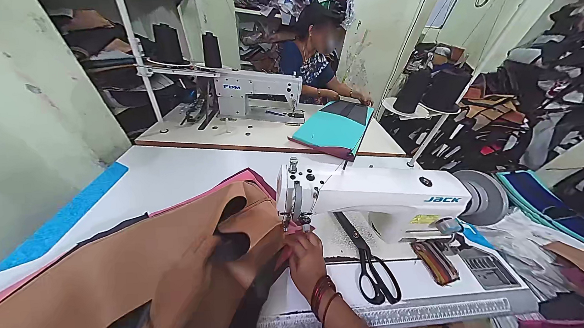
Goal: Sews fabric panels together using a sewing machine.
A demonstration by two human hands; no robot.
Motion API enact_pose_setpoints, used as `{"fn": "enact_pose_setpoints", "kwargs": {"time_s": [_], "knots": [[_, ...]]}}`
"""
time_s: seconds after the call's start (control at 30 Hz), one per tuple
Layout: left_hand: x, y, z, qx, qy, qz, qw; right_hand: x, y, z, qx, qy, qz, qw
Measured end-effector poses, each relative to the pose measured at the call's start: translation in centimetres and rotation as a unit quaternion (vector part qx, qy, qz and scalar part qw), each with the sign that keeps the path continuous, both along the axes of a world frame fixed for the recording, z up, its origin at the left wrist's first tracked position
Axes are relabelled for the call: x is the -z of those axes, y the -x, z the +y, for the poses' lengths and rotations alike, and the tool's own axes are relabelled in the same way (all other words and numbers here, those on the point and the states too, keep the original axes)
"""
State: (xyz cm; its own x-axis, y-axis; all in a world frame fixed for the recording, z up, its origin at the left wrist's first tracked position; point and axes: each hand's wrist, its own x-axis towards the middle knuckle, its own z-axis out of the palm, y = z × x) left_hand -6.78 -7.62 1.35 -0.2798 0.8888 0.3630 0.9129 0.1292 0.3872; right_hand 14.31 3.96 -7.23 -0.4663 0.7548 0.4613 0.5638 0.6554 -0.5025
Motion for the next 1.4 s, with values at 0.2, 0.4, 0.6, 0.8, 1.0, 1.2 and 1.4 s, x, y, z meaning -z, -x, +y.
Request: {"fn": "enact_pose_setpoints", "kwargs": {"time_s": [0.2, 0.4, 0.6, 0.8, 1.0, 1.2, 1.4], "knots": [[-3.7, 5.7, 8.7, 0.002, 0.210, 0.027, 0.977, -2.2, 2.4, 0.2, 0.003, 0.051, -0.077, 0.996], [4.4, 9.6, 7.3, 0.006, 0.152, -0.029, 0.988, -1.0, 2.9, -0.9, 0.000, 0.051, -0.054, 0.997], [6.9, 8.1, 2.3, 0.045, 0.031, -0.065, 0.996, 1.2, 1.5, -1.1, -0.003, -0.045, 0.007, 0.999], [6.9, 5.0, 1.6, -0.068, -0.027, -0.149, 0.986, 0.5, 1.8, -0.7, 0.013, -0.002, 0.035, 0.999], [7.1, 2.8, -0.2, -0.073, -0.016, -0.123, 0.990, 0.5, 1.4, -1.1, -0.001, -0.004, 0.007, 1.000], [7.3, 0.6, -1.3, -0.097, -0.034, -0.101, 0.989, 0.4, 0.5, -1.7, -0.012, -0.042, -0.061, 0.997], [7.1, -1.3, -1.9, -0.119, -0.032, -0.096, 0.988, 0.2, 0.5, -1.4, 0.017, -0.065, -0.108, 0.992]]}}
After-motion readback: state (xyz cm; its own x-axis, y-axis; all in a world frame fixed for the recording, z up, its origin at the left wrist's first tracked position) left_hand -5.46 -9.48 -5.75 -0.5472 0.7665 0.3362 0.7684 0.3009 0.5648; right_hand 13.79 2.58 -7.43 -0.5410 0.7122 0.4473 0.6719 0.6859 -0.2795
